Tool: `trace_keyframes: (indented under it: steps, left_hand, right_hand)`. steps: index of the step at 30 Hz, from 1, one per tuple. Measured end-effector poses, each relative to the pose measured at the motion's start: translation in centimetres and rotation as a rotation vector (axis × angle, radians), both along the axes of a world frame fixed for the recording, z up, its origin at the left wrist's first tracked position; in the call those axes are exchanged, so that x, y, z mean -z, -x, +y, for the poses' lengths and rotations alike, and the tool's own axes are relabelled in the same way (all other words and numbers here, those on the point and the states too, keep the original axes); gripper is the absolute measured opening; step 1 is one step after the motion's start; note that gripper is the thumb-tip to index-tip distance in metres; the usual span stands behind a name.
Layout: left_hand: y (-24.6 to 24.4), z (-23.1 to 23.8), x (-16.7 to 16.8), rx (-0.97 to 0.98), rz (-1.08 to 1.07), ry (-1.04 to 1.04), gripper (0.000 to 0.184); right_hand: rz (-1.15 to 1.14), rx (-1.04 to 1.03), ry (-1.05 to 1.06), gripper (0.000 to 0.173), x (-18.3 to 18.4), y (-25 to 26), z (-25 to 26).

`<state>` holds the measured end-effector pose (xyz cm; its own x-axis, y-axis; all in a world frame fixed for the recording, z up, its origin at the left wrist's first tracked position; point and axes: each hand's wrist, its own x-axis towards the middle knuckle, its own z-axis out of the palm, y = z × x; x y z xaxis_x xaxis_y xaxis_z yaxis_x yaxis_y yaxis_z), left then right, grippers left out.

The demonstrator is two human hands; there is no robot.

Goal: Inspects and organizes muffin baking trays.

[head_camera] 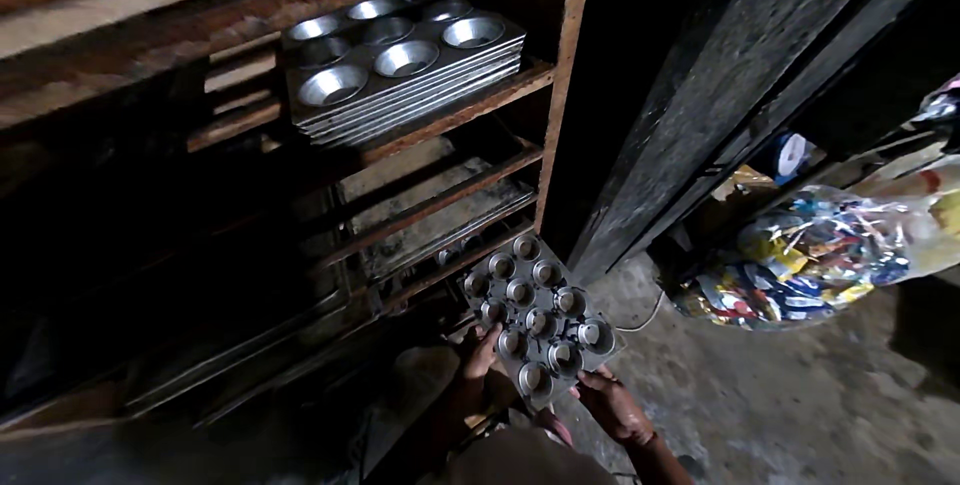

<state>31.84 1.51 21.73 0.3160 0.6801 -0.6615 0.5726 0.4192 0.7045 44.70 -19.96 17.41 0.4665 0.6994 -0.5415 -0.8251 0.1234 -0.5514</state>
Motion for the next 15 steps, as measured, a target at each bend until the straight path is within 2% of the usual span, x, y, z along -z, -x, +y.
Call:
trace_keyframes:
  steps: [5,15]
  left_hand:
    - [-0.6,0.8,0.8,-0.03,-0.046,0.022,0.067]
    - [-0.9,1.0,1.0,0.034,0.018,-0.015,0.062]
  right_hand:
    - [-0.051,0.007,0.032,0.031,0.1,0.9,-0.3]
    - [-0.151,0.046,0.089,0.027,0.0,3.0,-0.8]
